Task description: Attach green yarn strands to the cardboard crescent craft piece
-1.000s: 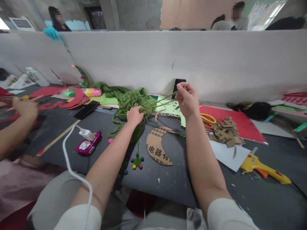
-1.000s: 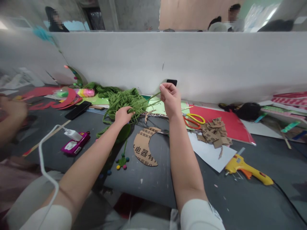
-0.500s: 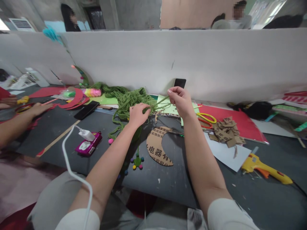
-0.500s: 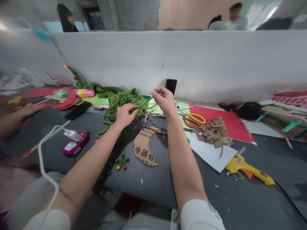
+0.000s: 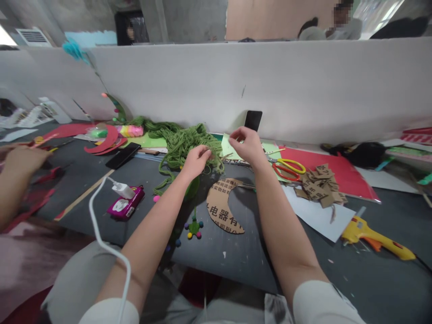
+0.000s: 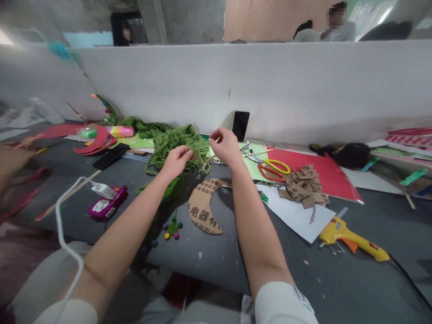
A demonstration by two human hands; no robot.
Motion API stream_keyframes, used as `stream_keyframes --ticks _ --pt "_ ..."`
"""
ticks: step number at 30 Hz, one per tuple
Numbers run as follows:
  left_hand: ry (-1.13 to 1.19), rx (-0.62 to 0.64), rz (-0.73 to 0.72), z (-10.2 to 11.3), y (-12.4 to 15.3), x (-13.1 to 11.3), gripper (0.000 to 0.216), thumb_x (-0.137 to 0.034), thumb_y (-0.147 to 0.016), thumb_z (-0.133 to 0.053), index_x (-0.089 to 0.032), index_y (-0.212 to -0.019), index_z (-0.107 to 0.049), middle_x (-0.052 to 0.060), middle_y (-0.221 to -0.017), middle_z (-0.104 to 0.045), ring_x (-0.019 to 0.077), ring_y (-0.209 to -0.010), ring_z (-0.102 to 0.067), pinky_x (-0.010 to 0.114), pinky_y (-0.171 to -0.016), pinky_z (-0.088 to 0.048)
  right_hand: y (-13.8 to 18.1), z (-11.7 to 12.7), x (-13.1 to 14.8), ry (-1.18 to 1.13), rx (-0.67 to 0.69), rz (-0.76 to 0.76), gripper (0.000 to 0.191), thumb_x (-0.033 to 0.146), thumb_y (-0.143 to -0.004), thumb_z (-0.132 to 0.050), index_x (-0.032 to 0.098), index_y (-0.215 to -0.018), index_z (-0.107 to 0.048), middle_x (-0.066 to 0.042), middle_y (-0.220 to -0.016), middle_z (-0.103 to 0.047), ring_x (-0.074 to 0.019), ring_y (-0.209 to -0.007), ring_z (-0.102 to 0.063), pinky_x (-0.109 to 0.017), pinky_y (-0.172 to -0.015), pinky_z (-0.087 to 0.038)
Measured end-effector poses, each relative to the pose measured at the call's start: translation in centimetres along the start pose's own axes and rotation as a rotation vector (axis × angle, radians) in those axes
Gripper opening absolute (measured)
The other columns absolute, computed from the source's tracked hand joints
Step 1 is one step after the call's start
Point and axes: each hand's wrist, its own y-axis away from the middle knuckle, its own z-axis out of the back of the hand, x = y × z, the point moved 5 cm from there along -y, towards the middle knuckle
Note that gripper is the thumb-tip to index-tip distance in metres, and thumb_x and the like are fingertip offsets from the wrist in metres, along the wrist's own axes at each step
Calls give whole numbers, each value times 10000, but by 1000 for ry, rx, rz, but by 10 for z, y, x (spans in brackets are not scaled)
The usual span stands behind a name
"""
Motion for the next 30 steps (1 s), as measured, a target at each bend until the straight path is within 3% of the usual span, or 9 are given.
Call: stream_keyframes --ticks 2,4,9,13,16,22,26,30 --pt "41 10 20 2 -2 0 228 -342 -912 -563 -177 -761 -612 27 -755 -668 175 -734 -607 295 -733 -472 8 -24 4 -53 396 -31 163 333 -773 -748 179 -776 -695 -46 -722 -670 -169 -663 -565 -315 -629 -436" --pt "59 17 35 3 -2 1 271 -384 -906 -575 -179 -733 -610 9 -704 -617 162 -689 -561 288 -691 -443 16 -42 5 -11 604 -55 261 421 -763 -775 174 -734 -698 -31 -662 -655 -153 -610 -540 -305 -580 -396" --pt "55 40 69 6 1 10 278 -424 -868 -604 -183 -731 -624 -15 -640 -535 150 -628 -492 284 -627 -393 12 -55 -8 90 429 -48 396 515 -755 -777 177 -646 -603 -15 -631 -606 -133 -594 -494 -300 -569 -357" --pt "89 52 92 4 1 19 261 -427 -861 -591 -190 -754 -618 12 -726 -627 187 -750 -605 296 -711 -465 15 -64 -20 -104 555 -75 304 472 -810 -702 179 -746 -655 -34 -694 -670 -157 -615 -588 -302 -599 -449" --pt "107 64 108 1 1 23 231 -403 -861 -586 -194 -768 -622 23 -756 -654 204 -798 -647 307 -741 -494 15 -64 -23 -132 569 -70 239 409 -836 -645 184 -757 -665 -41 -728 -700 -163 -615 -619 -308 -613 -479" --pt "75 47 130 0 4 23 230 -363 -866 -585 -191 -718 -620 13 -713 -637 178 -698 -582 311 -719 -481 14 -63 -26 -121 562 -70 153 308 -804 -609 184 -726 -653 -17 -685 -675 -147 -599 -602 -289 -604 -477" --pt "65 54 147 -2 5 24 225 -346 -848 -608 -188 -689 -604 -4 -665 -598 164 -663 -545 298 -689 -461 13 -64 -30 -152 503 -62 168 331 -764 -661 173 -813 -689 -25 -731 -693 -143 -623 -591 -285 -609 -478" --pt "71 9 168 -2 4 29 219 -321 -858 -599 -193 -682 -569 -16 -634 -532 151 -633 -521 284 -653 -450 15 -67 -23 -145 536 -10 137 285 -768 -617 169 -789 -685 -22 -690 -671 -141 -618 -573 -292 -625 -467"
